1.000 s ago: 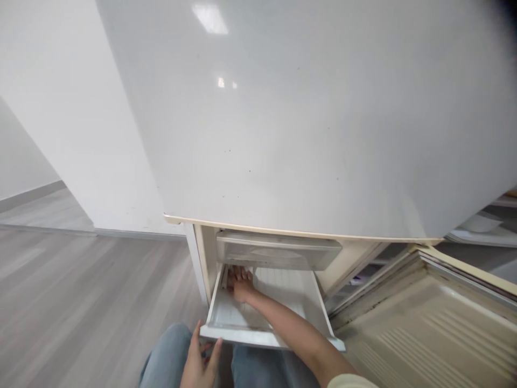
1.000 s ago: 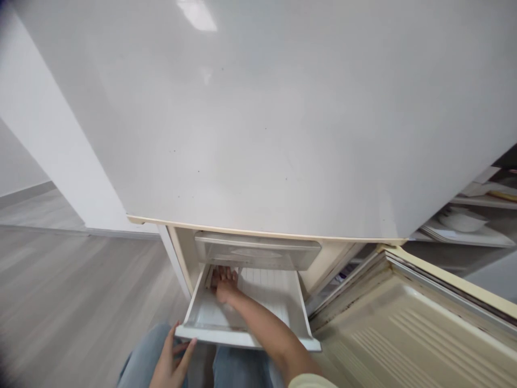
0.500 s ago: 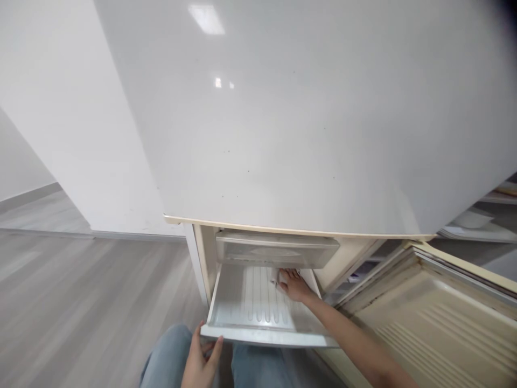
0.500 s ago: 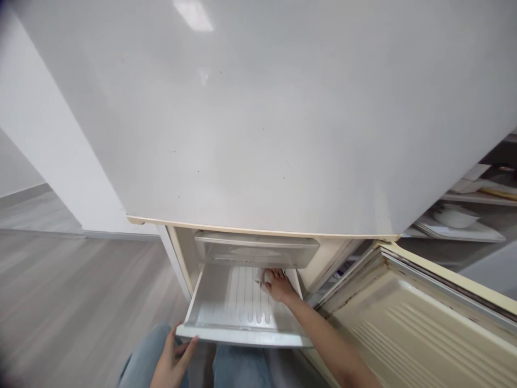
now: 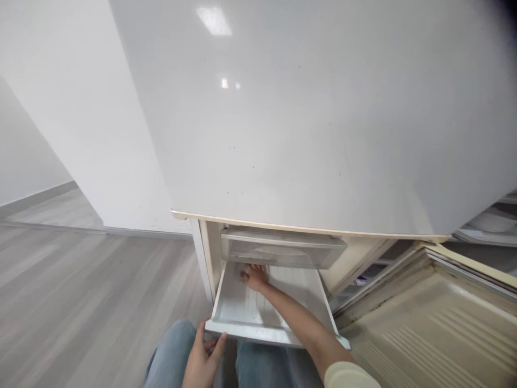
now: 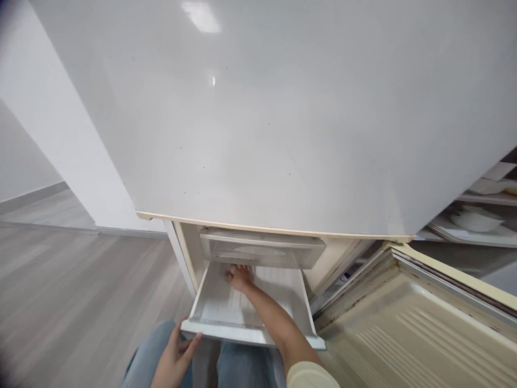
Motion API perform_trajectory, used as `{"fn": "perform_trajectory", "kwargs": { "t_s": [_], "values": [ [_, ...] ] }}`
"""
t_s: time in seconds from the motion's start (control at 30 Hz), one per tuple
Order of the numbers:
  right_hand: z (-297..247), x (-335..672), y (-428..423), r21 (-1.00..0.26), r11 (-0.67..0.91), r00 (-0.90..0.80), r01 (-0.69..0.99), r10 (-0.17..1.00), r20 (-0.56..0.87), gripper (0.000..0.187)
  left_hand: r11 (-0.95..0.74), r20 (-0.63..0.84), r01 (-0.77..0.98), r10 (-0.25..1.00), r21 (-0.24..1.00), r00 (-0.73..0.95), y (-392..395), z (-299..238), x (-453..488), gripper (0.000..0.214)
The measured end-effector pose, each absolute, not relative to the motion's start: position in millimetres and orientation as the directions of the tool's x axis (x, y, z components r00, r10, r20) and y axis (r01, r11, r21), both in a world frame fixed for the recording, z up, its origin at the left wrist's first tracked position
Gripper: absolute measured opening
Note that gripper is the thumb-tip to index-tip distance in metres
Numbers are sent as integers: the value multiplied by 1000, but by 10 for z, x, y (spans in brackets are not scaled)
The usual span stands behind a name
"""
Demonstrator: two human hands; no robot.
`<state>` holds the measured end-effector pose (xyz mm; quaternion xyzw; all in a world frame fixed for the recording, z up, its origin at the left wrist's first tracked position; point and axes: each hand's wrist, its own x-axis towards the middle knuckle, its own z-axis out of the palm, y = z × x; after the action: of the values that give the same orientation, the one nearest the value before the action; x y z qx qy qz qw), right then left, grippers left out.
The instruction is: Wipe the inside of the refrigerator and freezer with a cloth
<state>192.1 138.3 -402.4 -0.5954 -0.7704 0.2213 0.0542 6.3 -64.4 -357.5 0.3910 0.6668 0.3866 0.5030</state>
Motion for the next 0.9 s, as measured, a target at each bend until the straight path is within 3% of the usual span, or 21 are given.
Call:
{"fn": "perform_trajectory", "kwargs": {
  "t_s": [0.13,0.27,0.43,0.57,0.7,0.9],
  "values": [
    [-4095,1658,1205,-464,396,-527,793,827,-195,73,380,-350,163,919,911,-183,-634,-3605,54,89],
    [-4033,2147,1107,-452,467,-621,760,728,-291,68,405,-377,154,908,901,-181,-606,-3599,33,90],
    [-3887,3303,1024,-351,371,-498,860,762,-415,74,462,-430,300,887,835,-169,-585,-3458,-10,90],
    [-3829,3664,951,-215,254,-329,943,811,-484,79,452,-432,382,890,806,-144,-562,-3335,-25,92],
    [-3876,3243,979,-203,212,-285,956,838,-466,73,417,-398,442,907,794,-140,-561,-3323,-9,87],
    [-3937,2013,1055,-302,397,-488,867,801,-347,73,364,-309,456,931,812,-194,-602,-3366,23,81]
  ]
}}
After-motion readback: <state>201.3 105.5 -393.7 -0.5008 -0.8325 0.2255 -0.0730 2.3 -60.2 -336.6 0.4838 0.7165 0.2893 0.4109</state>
